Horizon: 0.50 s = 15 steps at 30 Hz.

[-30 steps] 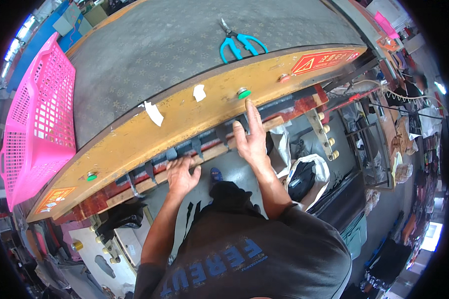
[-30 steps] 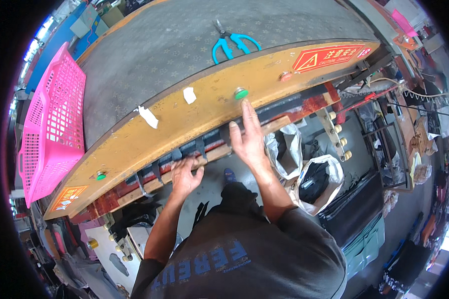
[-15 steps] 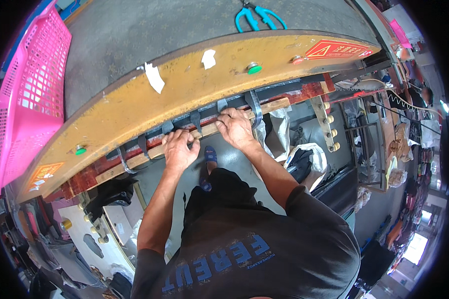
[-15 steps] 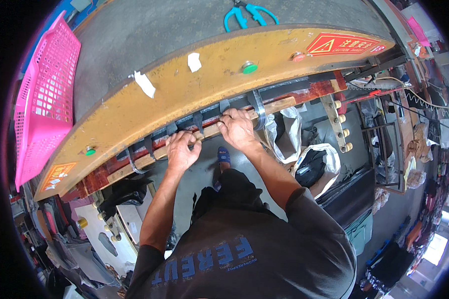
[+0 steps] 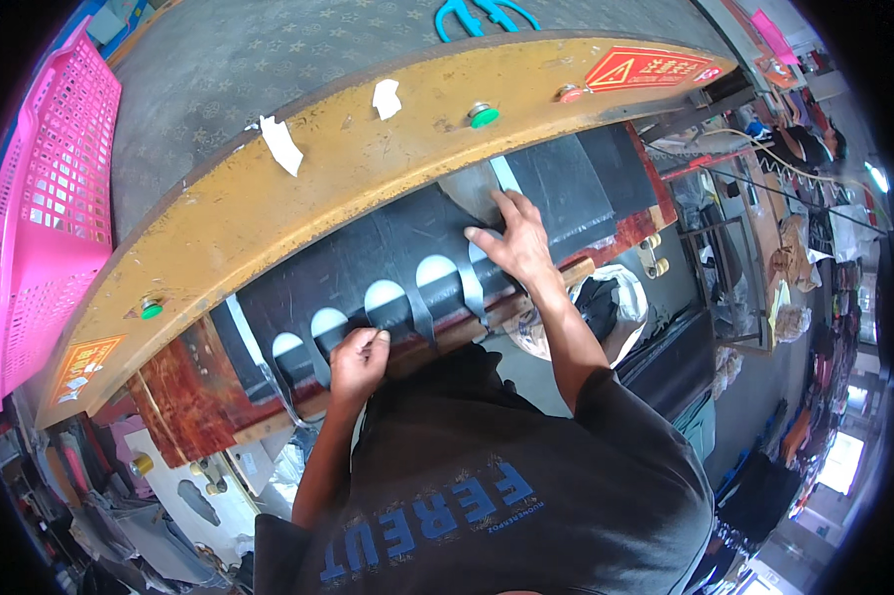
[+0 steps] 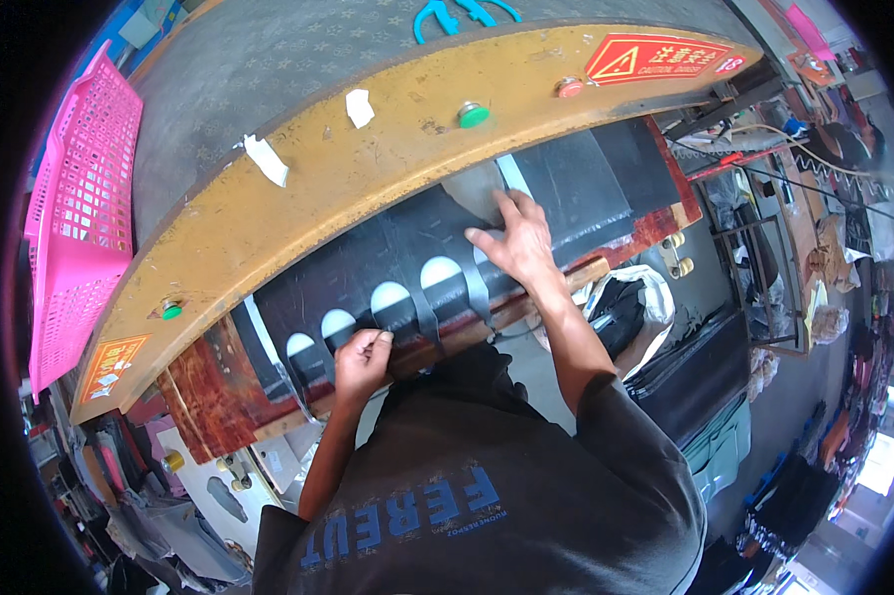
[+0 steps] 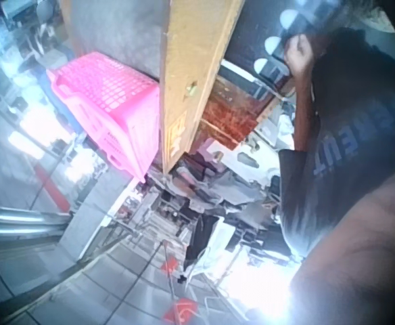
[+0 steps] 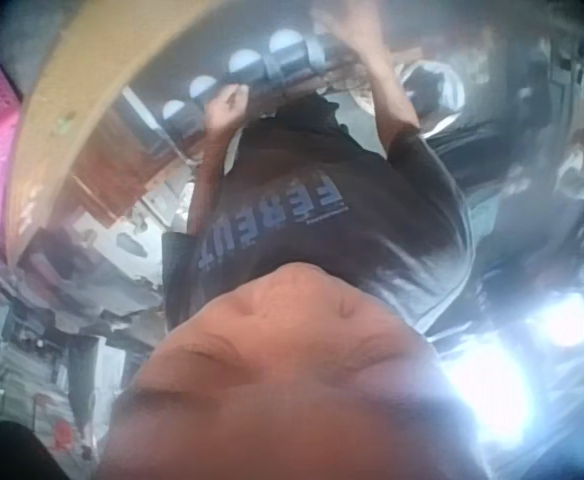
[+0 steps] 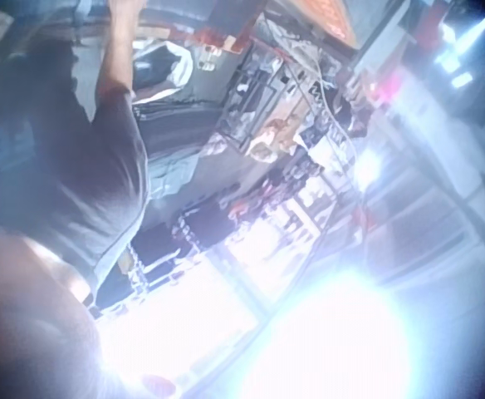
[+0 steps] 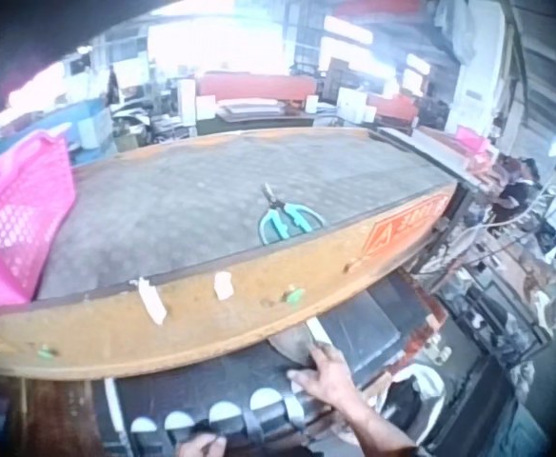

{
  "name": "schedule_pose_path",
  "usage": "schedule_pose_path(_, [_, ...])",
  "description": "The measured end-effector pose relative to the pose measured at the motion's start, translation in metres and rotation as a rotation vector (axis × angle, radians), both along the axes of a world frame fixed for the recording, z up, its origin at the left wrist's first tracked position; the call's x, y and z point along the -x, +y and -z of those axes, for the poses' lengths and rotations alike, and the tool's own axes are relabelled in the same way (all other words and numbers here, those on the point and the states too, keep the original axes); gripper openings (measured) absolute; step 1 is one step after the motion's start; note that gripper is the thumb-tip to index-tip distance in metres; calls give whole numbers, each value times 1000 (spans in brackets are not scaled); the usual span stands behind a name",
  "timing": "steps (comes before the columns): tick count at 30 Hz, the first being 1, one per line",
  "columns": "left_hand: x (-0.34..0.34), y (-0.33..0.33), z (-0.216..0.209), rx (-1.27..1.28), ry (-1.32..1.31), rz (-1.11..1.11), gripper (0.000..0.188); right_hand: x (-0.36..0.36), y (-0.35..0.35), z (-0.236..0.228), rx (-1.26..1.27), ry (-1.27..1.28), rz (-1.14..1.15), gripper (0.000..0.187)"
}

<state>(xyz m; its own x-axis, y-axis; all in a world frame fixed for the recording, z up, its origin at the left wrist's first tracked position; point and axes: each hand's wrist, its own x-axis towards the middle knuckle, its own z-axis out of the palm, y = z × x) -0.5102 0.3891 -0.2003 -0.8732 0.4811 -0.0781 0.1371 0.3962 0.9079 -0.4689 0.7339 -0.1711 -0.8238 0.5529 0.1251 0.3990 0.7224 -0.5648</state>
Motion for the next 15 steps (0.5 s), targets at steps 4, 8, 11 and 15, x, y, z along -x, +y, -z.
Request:
schedule_pose_path(4, [-10, -46, 5, -156, -35, -133, 13, 18, -16, 9, -171, -237, -47, 87])
schedule_pose_path(8, [-31, -114, 14, -141, -32, -373, 15, -16, -21, 18, -244, -235, -30, 83])
schedule_pose_path(11, [-56, -164, 28, -126, -16, -510, 18, -60, 4, 16, 61, -35, -99, 70])
schedule_pose_path(15, [-105, -228, 32, 25, -21, -597, 25, -111, 38, 11, 258, 178, 35, 60])
